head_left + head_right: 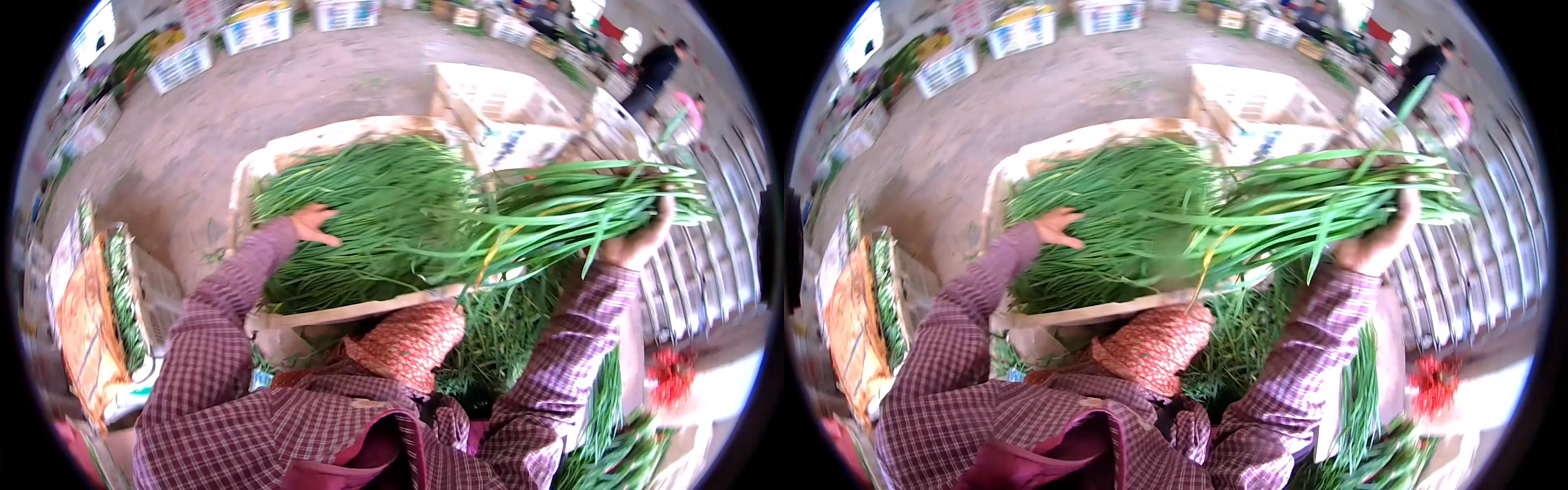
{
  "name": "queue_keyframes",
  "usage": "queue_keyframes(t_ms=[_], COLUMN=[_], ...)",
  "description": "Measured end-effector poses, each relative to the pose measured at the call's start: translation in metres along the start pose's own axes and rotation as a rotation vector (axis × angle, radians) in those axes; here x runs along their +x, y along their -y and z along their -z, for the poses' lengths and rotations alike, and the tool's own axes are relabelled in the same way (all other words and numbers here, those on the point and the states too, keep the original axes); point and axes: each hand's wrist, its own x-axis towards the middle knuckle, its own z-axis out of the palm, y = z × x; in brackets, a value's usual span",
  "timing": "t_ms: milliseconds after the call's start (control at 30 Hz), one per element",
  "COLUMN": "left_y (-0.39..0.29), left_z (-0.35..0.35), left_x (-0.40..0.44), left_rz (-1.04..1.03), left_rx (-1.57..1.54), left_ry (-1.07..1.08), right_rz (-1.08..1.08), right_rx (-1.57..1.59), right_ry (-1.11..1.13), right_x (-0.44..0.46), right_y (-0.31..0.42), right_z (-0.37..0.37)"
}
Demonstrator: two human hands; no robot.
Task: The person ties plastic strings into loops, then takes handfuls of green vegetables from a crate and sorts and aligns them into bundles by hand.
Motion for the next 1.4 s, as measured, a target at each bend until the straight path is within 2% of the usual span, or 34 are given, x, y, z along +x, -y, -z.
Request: queue_keyframes(t_ms=[67, 133, 200, 267, 300, 367, 433, 533, 567, 667, 733, 800, 833, 867, 900, 933, 967, 1000, 1067, 1100, 1133, 1200, 1333, 1367, 1400], left_y=[-0.016, -0.074, -0.164, -0.241, -0.28, -0.334, -0.349, -0.363, -0.368, -0.374, -0.368, -0.357, -0.381, -0.377, -0.374, -0.371, -0.369, -0.368, -0.363, -0.358, -0.35, -0.341, -0.331, -0.331, -0.332], left_z=[0.054, 0.104, 0.137, 0.136, 0.125, 0.078, 0.013, -0.055, -0.066, -0.087, -0.09, -0.076, -0.047, -0.046, -0.04, -0.036, -0.034, -0.029, -0.03, -0.032, -0.035, -0.04, -0.042, -0.042, -0.041], left_x=[-0.011, -0.032, -0.058, -0.059, -0.055, -0.037, -0.03, -0.049, -0.059, -0.079, -0.086, -0.096, -0.119, -0.114, -0.11, -0.106, -0.103, -0.105, -0.1, -0.097, -0.094, -0.091, -0.088, -0.088, -0.09], left_rz=[-0.019, -0.137, -0.488, -0.927, -0.934, -0.847, -0.682, -0.606, -0.619, -0.667, -0.604, -0.461, -0.327, -0.346, -0.306, -0.267, -0.359, -0.333, -0.297, -0.288, -0.276, -0.257, -0.252, -0.242, -0.232], left_rx=[0.034, -0.219, -0.548, -0.835, -0.797, -0.914, -1.149, -1.336, -1.369, -1.428, -1.462, -1.409, -1.457, -1.42, -1.406, -1.392, -1.239, -1.23, -1.188, -1.185, -1.191, -1.202, -1.201, -1.177, -1.153], left_ry=[0.069, -0.148, -0.2, 0.001, 0.104, 0.39, 0.706, 1.082, 1.205, 1.512, 1.32, 0.862, 0.72, 0.621, 0.658, 0.694, 0.437, 0.493, 0.433, 0.437, 0.422, 0.406, 0.386, 0.397, 0.408], right_rz=[-0.065, -0.042, -0.127, -0.12, -0.182, -0.23, -0.166, -0.421, -0.426, -0.445, -0.442, -0.527, -0.449, -0.55, -0.554, -0.601, -0.648, -0.604, -0.708, -0.707, -0.526, -0.718, -0.765, -0.743, -0.63], right_rx=[0.08, 0.016, 0.162, 0.151, 0.278, 0.446, 0.509, 0.602, 0.63, 0.748, 0.787, 0.58, 0.293, 0.222, 0.418, 0.356, 0.296, 0.357, 0.151, 0.234, 0.203, 0.193, -0.014, -0.179, -0.259], right_ry=[0.045, -0.072, 0.024, -0.018, 0.053, 0.124, -0.019, -0.126, 0.04, 0.065, 0.144, 0.037, -0.084, -0.069, 0.02, -0.106, -0.233, -0.035, -0.037, 0.012, 0.185, -0.139, -0.123, -0.088, -0.002], right_x=[-0.031, -0.047, -0.068, -0.09, -0.099, -0.108, -0.127, -0.154, -0.155, -0.163, -0.165, -0.17, -0.167, -0.168, -0.169, -0.177, -0.181, -0.184, -0.188, -0.191, -0.199, -0.196, -0.195, -0.195, -0.197], right_y=[0.014, 0.021, 0.025, 0.024, 0.022, 0.022, 0.021, 0.034, 0.024, 0.023, 0.025, 0.041, 0.031, 0.032, 0.03, 0.024, 0.026, 0.028, 0.038, 0.035, 0.034, 0.041, 0.034, 0.029, 0.029], right_z=[0.02, 0.033, 0.033, 0.032, 0.037, 0.041, 0.038, 0.057, 0.081, 0.088, 0.088, 0.081, 0.1, 0.113, 0.13, 0.143, 0.141, 0.139, 0.132, 0.139, 0.14, 0.125, 0.114, 0.108, 0.103])
